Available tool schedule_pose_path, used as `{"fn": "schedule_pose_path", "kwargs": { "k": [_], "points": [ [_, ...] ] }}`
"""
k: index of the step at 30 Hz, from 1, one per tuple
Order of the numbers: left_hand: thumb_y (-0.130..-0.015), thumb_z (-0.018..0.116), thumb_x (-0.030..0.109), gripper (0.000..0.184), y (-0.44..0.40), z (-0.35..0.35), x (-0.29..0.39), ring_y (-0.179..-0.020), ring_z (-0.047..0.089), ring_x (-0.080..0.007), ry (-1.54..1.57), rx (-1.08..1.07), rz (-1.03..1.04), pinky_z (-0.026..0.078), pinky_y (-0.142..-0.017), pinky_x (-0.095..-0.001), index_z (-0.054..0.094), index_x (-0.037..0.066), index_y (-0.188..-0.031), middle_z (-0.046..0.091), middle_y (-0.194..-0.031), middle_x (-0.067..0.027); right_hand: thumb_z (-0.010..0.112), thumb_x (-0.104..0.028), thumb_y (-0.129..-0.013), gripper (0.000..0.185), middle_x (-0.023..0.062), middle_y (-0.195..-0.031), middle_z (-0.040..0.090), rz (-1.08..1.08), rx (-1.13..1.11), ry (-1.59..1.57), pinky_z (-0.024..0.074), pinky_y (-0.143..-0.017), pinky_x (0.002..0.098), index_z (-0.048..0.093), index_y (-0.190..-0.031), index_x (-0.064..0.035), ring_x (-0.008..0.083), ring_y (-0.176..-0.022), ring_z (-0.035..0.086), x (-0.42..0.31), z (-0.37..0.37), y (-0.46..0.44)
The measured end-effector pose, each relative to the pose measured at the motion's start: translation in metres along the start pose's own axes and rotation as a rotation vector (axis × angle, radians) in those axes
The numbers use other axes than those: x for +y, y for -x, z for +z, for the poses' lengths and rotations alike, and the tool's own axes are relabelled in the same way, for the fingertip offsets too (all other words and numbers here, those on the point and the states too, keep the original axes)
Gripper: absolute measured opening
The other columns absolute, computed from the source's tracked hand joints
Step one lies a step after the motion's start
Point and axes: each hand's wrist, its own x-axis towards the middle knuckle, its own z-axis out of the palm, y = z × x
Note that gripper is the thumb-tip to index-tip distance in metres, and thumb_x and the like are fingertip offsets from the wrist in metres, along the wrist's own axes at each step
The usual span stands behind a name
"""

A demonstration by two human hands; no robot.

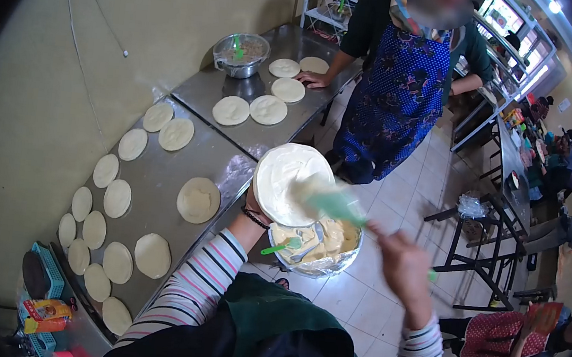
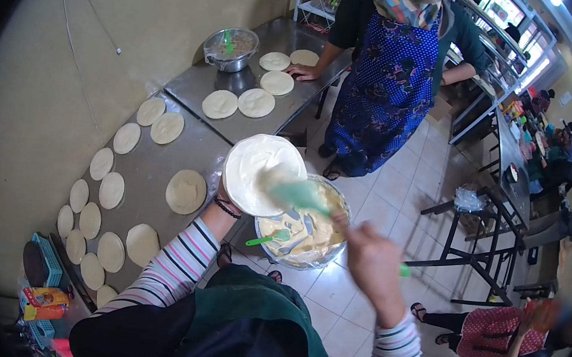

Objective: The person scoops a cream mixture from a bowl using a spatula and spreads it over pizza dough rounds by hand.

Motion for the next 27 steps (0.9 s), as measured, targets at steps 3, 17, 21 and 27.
{"fn": "schedule_pose_path", "kwargs": {
  "k": [3, 17, 21, 27],
  "points": [
    [-0.087, 0.037, 0.042, 0.054, 0.003, 0.012, 0.001, -0.114, 0.044, -0.0296, 0.004, -0.058, 0.012, 0.038, -0.095, -0.0438, 0.037, 0.005, -0.126, 0.042, -0.127, -0.0145, 0.054, -0.009, -0.074, 0.035, 0.0048, -0.058, 0.044, -0.166, -0.049, -0.018, 0.042, -0.043, 0.0315, 0.061, -0.107, -0.0189, 0.0204, -0.044, 0.049, -0.006, 0.025, 0.004],
    [-0.088, 0.037, 0.04, 0.052, 0.008, 0.007, -0.003, -0.115, 0.043, -0.0291, -0.174, 0.003, 0.004, 0.037, -0.095, -0.0443, 0.035, 0.006, -0.128, 0.04, -0.128, -0.0149, 0.054, -0.009, -0.073, 0.045, 0.0063, -0.062, 0.046, 0.066, 0.089, -0.15, 0.043, -0.044, 0.0335, 0.054, -0.116, -0.0218, 0.0222, -0.048, 0.052, 0.001, 0.031, -0.02],
    [-0.088, 0.035, 0.043, 0.054, 0.011, 0.007, -0.012, -0.115, 0.043, -0.0286, -0.008, -0.083, -0.033, 0.038, -0.094, -0.0438, 0.034, 0.006, -0.128, 0.039, -0.129, -0.0153, 0.049, -0.008, -0.075, 0.046, 0.0095, -0.061, 0.048, -0.088, -0.029, -0.079, 0.0441, -0.045, 0.0352, 0.05, -0.12, -0.0213, 0.025, -0.049, 0.054, -0.021, 0.023, -0.034],
    [-0.088, 0.034, 0.039, 0.051, 0.013, 0.009, 0.014, -0.111, 0.046, -0.0292, -0.056, -0.063, 0.06, 0.04, -0.092, -0.0434, 0.037, 0.003, -0.125, 0.043, -0.125, -0.0157, 0.046, -0.009, -0.081, 0.036, 0.0166, -0.069, 0.056, 0.053, -0.419, -0.322, 0.0444, -0.055, 0.041, 0.052, -0.116, -0.0161, 0.0326, -0.059, 0.057, 0.016, 0.016, 0.004]
  ]
}}
